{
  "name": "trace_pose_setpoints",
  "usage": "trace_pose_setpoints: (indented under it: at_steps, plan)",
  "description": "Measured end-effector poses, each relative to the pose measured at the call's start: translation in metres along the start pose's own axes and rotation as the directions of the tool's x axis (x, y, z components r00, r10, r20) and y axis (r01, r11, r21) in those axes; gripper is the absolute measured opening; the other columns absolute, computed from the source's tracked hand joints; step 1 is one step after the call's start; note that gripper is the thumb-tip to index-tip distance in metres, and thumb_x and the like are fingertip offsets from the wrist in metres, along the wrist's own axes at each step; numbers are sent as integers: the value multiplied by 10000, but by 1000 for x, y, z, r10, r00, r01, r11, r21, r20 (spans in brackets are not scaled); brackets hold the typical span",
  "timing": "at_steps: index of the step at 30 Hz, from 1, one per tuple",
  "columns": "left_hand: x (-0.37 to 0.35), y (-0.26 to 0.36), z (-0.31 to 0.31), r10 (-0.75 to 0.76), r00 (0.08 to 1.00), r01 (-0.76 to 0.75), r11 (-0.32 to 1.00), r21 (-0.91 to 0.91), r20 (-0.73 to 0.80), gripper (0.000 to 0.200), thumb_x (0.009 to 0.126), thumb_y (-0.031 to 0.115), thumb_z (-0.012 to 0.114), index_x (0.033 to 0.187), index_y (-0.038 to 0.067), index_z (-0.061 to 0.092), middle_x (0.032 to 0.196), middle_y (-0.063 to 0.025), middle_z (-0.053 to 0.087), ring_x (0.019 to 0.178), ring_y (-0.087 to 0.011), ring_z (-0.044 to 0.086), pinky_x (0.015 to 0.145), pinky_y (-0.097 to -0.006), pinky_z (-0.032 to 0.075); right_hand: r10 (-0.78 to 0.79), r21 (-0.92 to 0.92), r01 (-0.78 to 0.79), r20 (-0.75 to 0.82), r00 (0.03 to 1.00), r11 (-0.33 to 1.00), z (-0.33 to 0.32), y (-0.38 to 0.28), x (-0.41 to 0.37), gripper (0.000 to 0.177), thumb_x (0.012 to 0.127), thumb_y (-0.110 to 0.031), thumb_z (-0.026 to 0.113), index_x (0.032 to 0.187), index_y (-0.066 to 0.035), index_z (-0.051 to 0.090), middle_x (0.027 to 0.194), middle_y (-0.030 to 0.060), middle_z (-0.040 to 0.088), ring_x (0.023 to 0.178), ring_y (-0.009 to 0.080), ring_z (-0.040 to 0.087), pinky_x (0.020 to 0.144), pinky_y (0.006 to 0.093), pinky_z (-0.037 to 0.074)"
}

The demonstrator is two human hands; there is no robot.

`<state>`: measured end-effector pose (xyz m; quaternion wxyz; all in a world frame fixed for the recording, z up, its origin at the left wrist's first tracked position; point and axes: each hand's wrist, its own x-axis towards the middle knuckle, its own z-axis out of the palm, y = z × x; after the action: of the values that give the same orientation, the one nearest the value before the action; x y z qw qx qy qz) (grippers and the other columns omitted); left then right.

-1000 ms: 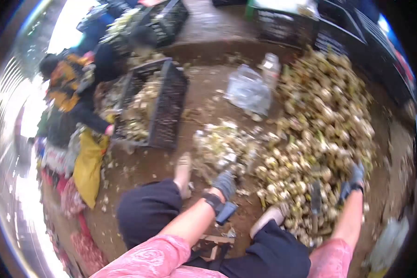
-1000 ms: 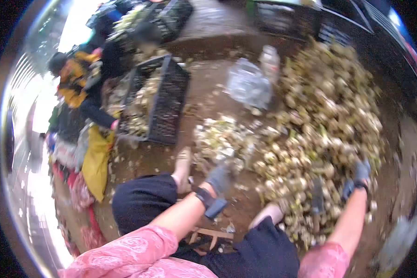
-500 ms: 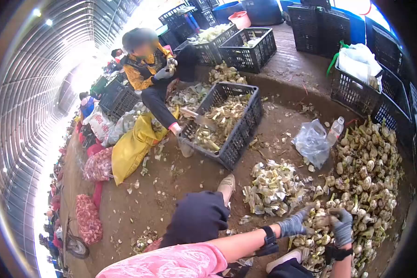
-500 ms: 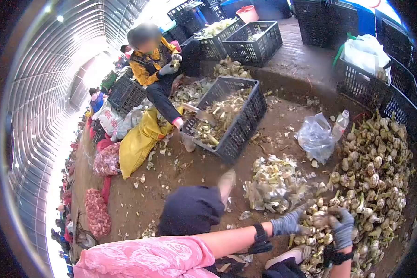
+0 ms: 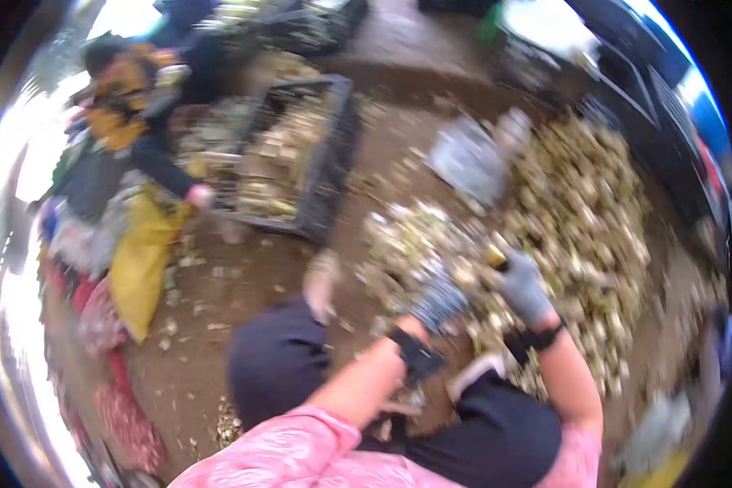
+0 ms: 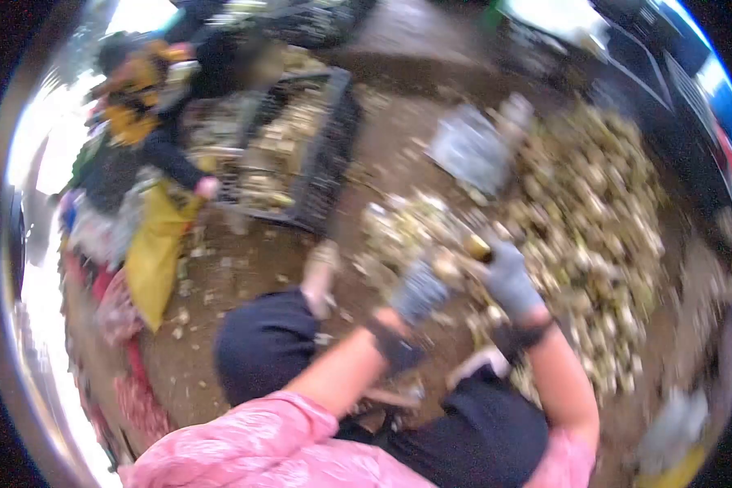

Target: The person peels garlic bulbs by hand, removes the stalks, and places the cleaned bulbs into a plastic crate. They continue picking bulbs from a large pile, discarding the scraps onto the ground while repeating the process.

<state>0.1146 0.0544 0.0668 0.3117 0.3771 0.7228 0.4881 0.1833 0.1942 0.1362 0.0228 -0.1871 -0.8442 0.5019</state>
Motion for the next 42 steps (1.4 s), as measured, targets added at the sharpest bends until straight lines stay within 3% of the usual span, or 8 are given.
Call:
trace_pose_setpoints:
  at_steps: [4, 6, 16, 18, 28, 31, 36, 42]
  plan:
    - [5, -11, 3, -183, 981, 125, 294, -948, 73, 614, 681, -22, 652, 1199, 39, 328, 996, -84, 536, 832, -145, 556, 694, -239, 501, 48, 500, -120, 154, 987, 858, 7, 32, 11, 297, 714, -127, 669, 965, 2, 578, 827, 58, 626, 751, 100, 562, 696, 259, 459]
    - [3, 8, -5, -109, 987, -7, 693, -720, -115, 571, 737, 254, 650, 1180, 24, 374, 927, -85, 546, 760, -162, 557, 675, -231, 492, -21, 527, -72, 169, 985, 847, 7, 42, 18, 284, 727, -101, 659, 978, 6, 580, 885, 40, 627, 804, 105, 569, 751, 259, 459]
    - [8, -55, -4, -412, 825, 446, 52, -894, 387, 680, 685, 451, 663, 1153, 34, 401, 988, -97, 542, 822, -205, 569, 692, -326, 503, 76, 512, -156, 175, 982, 845, 29, 74, 26, 233, 732, -70, 602, 954, 1, 597, 819, 12, 619, 718, 68, 529, 655, 233, 447]
    - [-2, -38, -3, -184, 982, 105, 741, -663, -50, 705, 671, 346, 722, 1192, 71, 334, 1040, -80, 505, 864, -175, 535, 719, -334, 490, 129, 526, -217, 199, 972, 822, 31, 66, 15, 212, 745, -68, 575, 944, -1, 604, 809, 10, 614, 716, 78, 527, 660, 231, 442]
    - [-9, -34, -19, -52, 985, 163, 598, -785, 165, 624, 615, 234, 751, 1133, 75, 442, 1047, -36, 519, 969, -143, 509, 852, -273, 421, 214, 904, -365, 319, 923, 224, 6, 76, 13, 315, 750, -63, 513, 1052, 27, 523, 902, 137, 612, 749, 222, 625, 669, 313, 535]
    - [-7, -35, -17, -68, 994, 105, 814, -571, 85, 599, 645, 143, 707, 1155, 55, 405, 1019, -58, 525, 949, -153, 520, 844, -289, 431, 212, 897, -339, 286, 935, 283, 7, 85, 19, 323, 772, -135, 545, 1064, 1, 515, 936, 105, 603, 844, 196, 597, 710, 283, 494]
    - [-1, -46, -20, -168, 984, 88, 744, -662, -57, 641, 638, 68, 670, 1198, 43, 360, 1039, -75, 505, 962, -172, 507, 837, -282, 439, -61, -320, 72, 45, 997, 945, 34, 75, 23, 502, 698, -86, 648, 1167, -41, 475, 863, 111, 600, 728, 146, 563, 674, 267, 464]
    - [0, -53, -10, -152, 976, 34, 810, -585, -154, 636, 663, 25, 662, 1214, 21, 345, 1100, -93, 483, 980, -168, 497, 851, -283, 435, -28, 291, 17, 35, 999, 957, 50, 56, 8, 504, 654, -116, 730, 1102, -39, 512, 936, 85, 588, 795, 129, 564, 694, 270, 477]
